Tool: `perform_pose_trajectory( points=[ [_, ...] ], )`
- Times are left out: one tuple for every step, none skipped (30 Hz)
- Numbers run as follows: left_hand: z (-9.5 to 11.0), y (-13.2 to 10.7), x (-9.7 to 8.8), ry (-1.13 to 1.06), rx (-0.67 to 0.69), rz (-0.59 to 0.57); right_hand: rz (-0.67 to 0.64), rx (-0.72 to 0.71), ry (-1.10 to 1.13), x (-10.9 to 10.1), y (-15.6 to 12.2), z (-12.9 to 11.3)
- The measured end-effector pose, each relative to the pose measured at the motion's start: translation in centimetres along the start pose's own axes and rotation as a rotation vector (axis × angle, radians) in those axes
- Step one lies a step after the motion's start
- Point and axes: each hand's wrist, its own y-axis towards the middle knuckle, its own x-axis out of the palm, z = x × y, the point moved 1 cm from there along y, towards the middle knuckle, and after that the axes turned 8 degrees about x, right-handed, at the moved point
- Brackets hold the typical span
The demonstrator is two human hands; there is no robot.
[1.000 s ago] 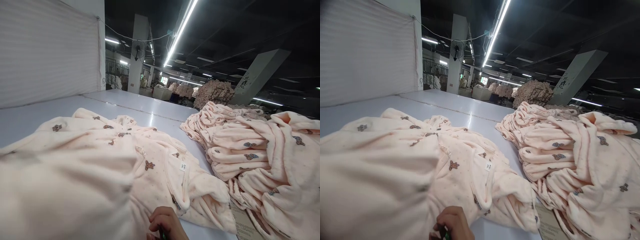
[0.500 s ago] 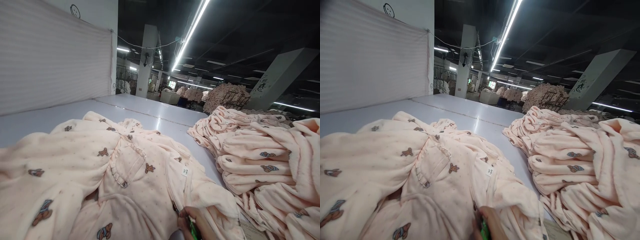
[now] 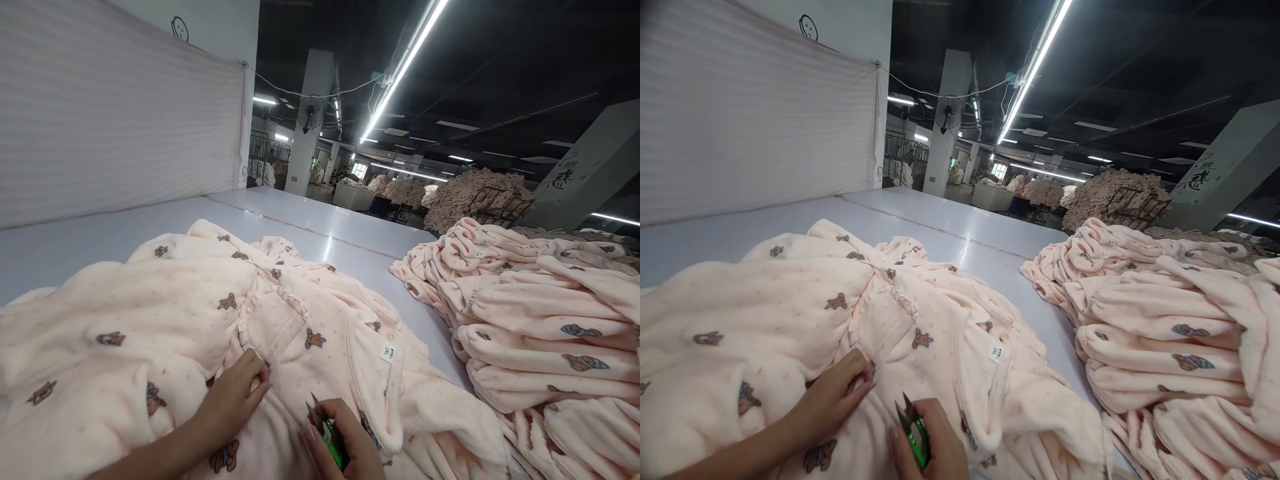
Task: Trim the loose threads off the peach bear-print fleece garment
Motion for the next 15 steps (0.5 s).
perform_pose_trajectory(
  points=[
    [-0.2,0.1,0.0,-0.037,-0.006,0.007,-0.028,-0.023,-0.008,0.4,0.4,-0.4],
    [-0.5,0.2,0.0,-0.079,-0.016,0.013,-0.061,-0.039,-0.026,0.7,0.8,-0.7],
    [-0.8,0.2,-0.2,-0.124,-0.029,0.019,-0.099,-0.046,-0.079,1.0,1.1,-1.1],
    [-1.0,0.1,-0.3,-0.17,-0.044,0.026,-0.135,-0.043,-0.163,1.4,1.5,-1.3],
    [-1.2,0.1,-0.4,-0.213,-0.058,0.031,-0.164,-0.034,-0.264,1.8,1.8,-1.6],
    [-1.4,0.0,-0.6,-0.252,-0.07,0.037,-0.185,-0.022,-0.368,2.2,2.1,-1.8],
    [-1.4,-0.1,-0.7,-0.286,-0.077,0.044,-0.197,-0.014,-0.457,2.6,2.4,-2.0],
    [-1.5,-0.2,-0.7,-0.314,-0.081,0.052,-0.202,-0.013,-0.519,3.0,2.6,-2.2],
    [-1.4,-0.3,-0.7,-0.337,-0.083,0.058,-0.203,-0.014,-0.551,3.3,2.9,-2.4],
    [-1.3,-0.3,-0.7,-0.357,-0.081,0.062,-0.206,-0.015,-0.564,3.6,3.1,-2.6],
    [-1.3,-0.3,-0.7,-0.374,-0.078,0.064,-0.211,-0.015,-0.579,3.9,3.4,-2.7],
    [-1.2,-0.3,-0.7,-0.387,-0.075,0.064,-0.218,-0.014,-0.591,4.1,3.6,-2.9],
    [-1.1,-0.3,-0.6,-0.396,-0.073,0.064,-0.223,-0.011,-0.598,4.2,3.7,-3.0],
    [-1.1,-0.3,-0.6,-0.402,-0.071,0.064,-0.227,-0.007,-0.599,4.3,3.9,-3.0],
    [-1.2,-0.3,-0.6,-0.407,-0.068,0.062,-0.228,0.0,-0.596,4.3,3.9,-3.0]
  ],
)
